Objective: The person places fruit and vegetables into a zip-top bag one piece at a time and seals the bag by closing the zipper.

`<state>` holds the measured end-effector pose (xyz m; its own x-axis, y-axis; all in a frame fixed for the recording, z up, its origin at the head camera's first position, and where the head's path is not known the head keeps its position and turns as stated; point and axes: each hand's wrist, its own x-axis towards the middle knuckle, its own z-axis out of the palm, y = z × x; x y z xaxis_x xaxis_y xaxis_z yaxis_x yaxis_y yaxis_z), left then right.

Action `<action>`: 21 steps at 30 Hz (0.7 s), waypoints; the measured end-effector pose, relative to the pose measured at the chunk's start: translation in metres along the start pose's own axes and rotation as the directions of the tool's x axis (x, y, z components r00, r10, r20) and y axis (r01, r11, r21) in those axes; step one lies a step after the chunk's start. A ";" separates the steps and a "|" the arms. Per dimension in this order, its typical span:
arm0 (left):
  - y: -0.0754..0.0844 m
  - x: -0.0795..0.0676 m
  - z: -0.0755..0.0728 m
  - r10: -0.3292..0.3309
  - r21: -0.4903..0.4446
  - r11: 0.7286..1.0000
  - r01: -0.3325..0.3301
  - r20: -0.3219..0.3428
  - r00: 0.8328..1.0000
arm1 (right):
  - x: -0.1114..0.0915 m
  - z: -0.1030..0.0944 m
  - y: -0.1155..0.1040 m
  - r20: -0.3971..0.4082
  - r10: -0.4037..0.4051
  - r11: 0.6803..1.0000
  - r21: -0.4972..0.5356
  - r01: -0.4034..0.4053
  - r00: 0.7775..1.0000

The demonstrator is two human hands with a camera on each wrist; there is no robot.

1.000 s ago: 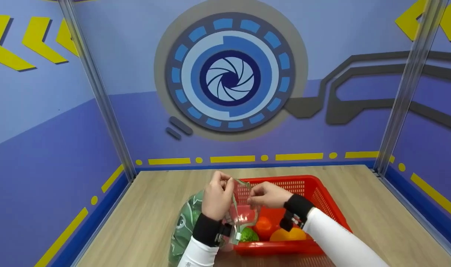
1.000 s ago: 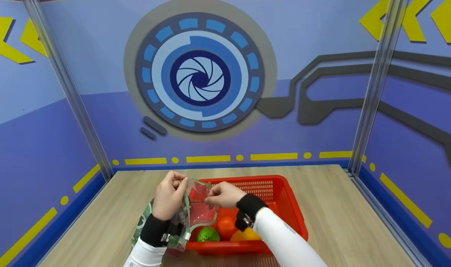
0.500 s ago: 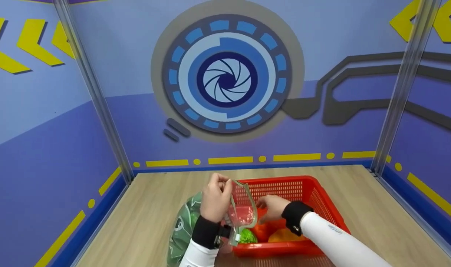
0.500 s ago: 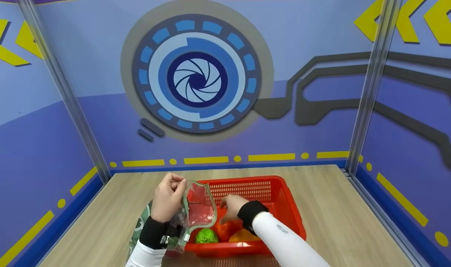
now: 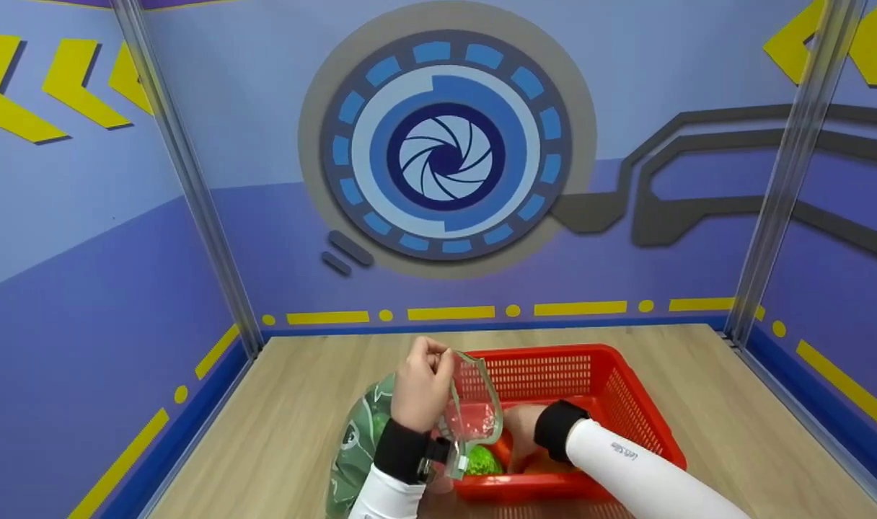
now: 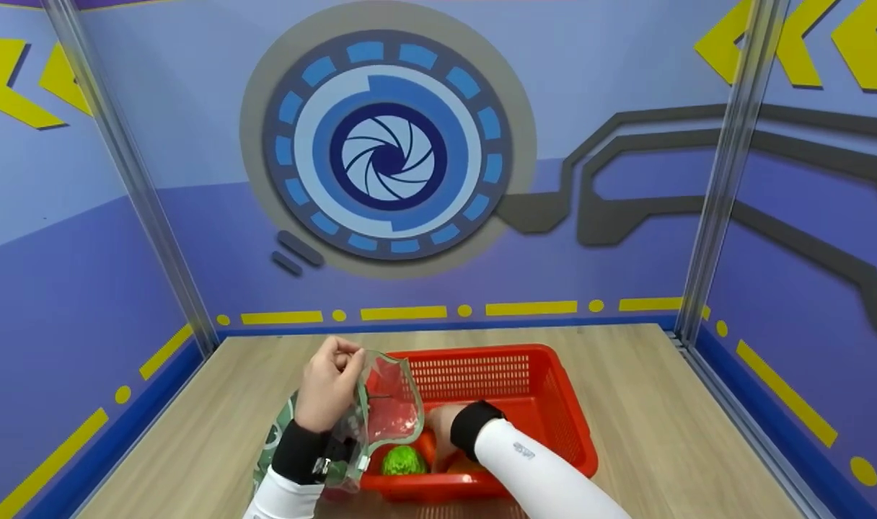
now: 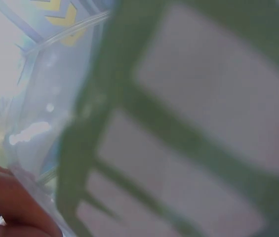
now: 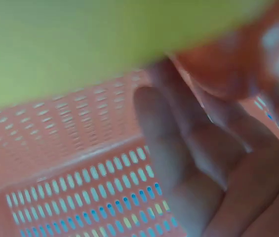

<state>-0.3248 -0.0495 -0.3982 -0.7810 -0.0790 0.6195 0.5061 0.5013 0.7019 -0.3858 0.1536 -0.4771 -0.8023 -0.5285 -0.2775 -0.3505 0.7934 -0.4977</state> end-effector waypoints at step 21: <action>0.000 -0.002 0.000 -0.012 -0.001 1.000 0.012 0.014 1.000 | -0.004 -0.030 0.023 -0.329 -0.077 0.983 0.131 0.126 0.941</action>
<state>-0.3237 -0.0496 -0.3993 -0.7923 -0.0726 0.6058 0.4969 0.4996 0.7096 -0.4046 0.1830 -0.4631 -0.8872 -0.4590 0.0470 -0.3824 0.6745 -0.6315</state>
